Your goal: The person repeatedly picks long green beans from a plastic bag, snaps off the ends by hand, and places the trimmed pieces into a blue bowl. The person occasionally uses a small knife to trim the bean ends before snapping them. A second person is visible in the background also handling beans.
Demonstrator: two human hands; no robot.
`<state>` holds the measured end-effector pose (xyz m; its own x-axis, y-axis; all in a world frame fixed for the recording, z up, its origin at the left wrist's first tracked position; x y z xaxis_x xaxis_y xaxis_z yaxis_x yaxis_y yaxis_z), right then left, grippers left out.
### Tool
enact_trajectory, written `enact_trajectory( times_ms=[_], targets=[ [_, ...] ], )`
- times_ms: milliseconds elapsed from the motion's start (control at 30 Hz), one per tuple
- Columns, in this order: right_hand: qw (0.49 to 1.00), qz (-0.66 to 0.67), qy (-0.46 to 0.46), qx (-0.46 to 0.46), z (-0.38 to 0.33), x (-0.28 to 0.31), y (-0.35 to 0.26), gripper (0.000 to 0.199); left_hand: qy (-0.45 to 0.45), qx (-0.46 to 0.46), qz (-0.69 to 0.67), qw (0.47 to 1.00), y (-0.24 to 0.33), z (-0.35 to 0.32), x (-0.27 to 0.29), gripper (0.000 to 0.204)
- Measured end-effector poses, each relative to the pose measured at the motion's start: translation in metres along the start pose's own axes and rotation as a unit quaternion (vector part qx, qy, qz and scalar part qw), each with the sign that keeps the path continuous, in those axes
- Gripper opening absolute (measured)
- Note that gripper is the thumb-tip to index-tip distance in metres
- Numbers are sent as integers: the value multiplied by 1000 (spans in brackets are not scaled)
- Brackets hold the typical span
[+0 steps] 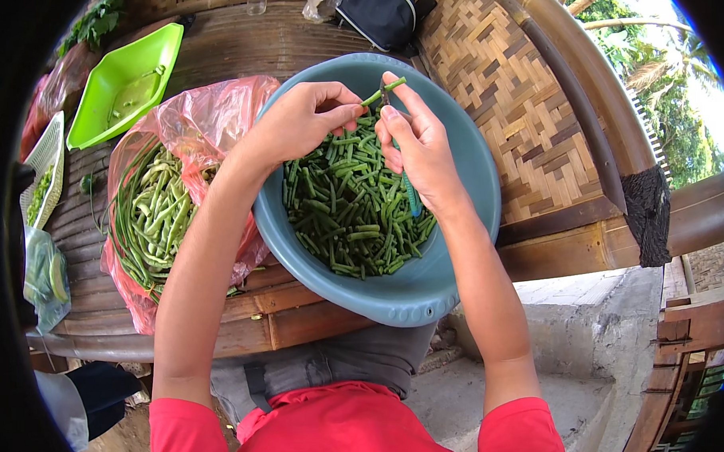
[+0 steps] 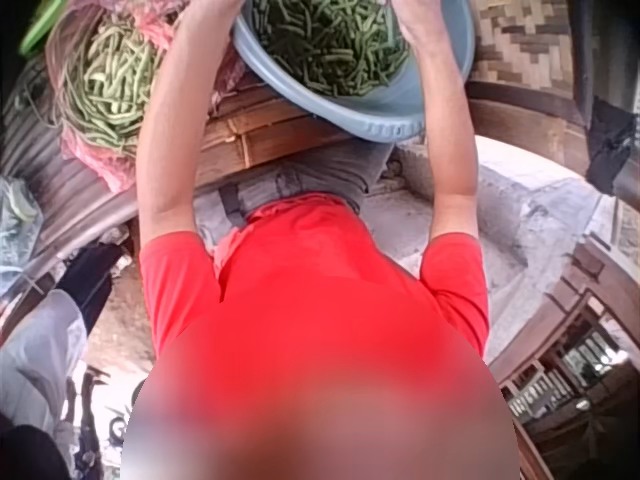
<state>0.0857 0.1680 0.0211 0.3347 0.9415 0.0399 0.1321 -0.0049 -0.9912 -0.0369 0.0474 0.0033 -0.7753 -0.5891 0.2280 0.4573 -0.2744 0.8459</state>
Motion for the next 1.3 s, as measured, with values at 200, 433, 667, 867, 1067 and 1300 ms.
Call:
enact_trajectory(
  times_ms=[200,433,667,867,1067,1300],
  targets=[
    [997,-53,-47,-25,-3,-6,2,47,13,-5,14,1000,1,-3,1,12],
    [997,-61,-49,-21,-3,-8,1,46,25,-21,-18,999,0,-1,2,4],
    [997,-66,-43,-6,-3,-9,2,45,23,-13,2,1000,-2,0,2,5],
    [999,-43,-33,-1,-1,-9,4,45,24,-16,7,1000,0,-2,2,4],
    [998,-52,-31,23,0,-7,4,45,19,-32,-14,999,-2,-1,-1,3],
    [1000,-20,7,-4,1,-1,4,57,-8,1,-17,1000,4,-4,-3,14]
  ],
)
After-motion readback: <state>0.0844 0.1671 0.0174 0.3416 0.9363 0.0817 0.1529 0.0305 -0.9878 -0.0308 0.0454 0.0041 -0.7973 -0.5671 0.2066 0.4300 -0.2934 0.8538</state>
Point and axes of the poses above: each hand's wrist, its own z-axis towards the middle knuckle, its own x-axis out of the back of the hand, y = z × x, the point moved 4 cm from there along z, towards the middle knuckle, and after that the axes turned 13 degrees about -x, right-handed, at the moved point
